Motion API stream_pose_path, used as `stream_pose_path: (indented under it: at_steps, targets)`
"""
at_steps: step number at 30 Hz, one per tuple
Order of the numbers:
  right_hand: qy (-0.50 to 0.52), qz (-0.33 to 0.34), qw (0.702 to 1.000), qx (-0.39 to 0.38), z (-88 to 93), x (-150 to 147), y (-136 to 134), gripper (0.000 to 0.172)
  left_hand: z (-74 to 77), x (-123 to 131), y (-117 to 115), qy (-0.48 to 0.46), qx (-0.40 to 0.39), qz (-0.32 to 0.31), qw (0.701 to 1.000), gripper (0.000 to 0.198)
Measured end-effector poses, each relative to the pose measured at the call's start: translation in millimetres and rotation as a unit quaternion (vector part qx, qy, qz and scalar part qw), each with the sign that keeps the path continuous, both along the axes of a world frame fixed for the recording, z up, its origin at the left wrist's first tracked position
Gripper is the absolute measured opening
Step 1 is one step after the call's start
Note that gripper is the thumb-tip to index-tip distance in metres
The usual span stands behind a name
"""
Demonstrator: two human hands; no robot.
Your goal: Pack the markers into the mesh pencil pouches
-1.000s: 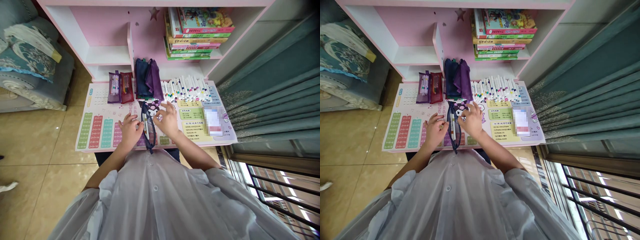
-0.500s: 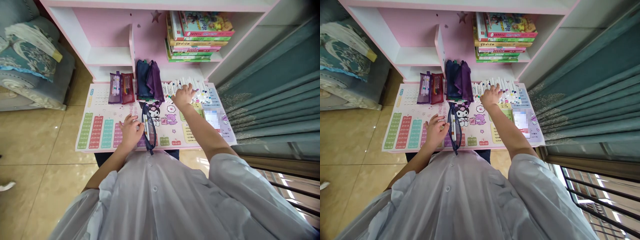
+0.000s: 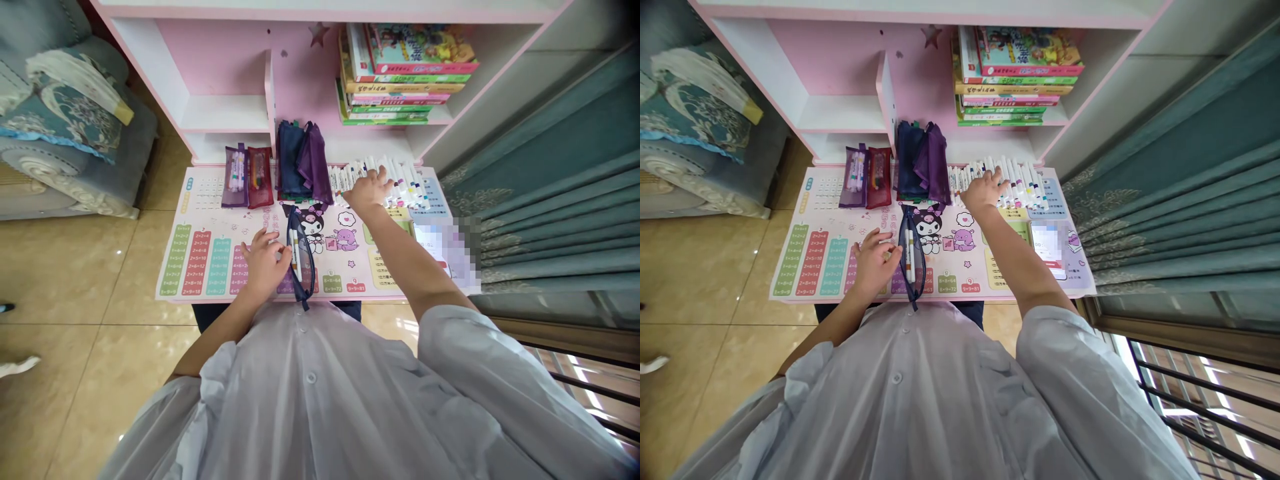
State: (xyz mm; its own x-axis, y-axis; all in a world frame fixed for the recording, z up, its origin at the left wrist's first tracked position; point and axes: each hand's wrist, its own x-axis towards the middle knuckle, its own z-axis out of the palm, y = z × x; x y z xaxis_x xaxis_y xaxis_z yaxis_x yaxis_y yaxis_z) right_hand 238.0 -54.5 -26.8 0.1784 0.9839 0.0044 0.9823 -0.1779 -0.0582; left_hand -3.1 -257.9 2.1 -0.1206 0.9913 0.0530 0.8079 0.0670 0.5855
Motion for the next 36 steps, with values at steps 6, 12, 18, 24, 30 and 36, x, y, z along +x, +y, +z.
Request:
stream_pose_path:
  at_steps: [6,12,18,24,30,36]
  targets:
    - [0.061,0.024,0.994,0.09,15.9,-4,-37,0.035,1.3,1,0,-0.002,-0.001,0.0,1.0,0.025]
    - [0.167,0.035,0.978,0.116,35.4,-18,-90,0.016,0.9,1,1,0.003,0.0,0.004,1.0,0.024]
    - [0.296,0.118,0.938,0.133,45.8,-36,-151,0.012,1.5,1,1,0.004,0.001,0.006,1.0,0.024]
    - [0.323,0.172,0.926,0.095,45.9,-50,-189,0.013,2.1,2,1,0.002,0.006,0.006,1.0,0.024]
    - [0.297,0.203,0.931,0.052,41.6,-64,-210,0.013,1.8,2,0,0.005,0.014,0.005,1.0,0.025]
    - [0.256,0.191,0.948,0.004,40.7,-77,-210,0.007,-0.2,3,1,0.006,0.016,-0.002,1.0,0.023]
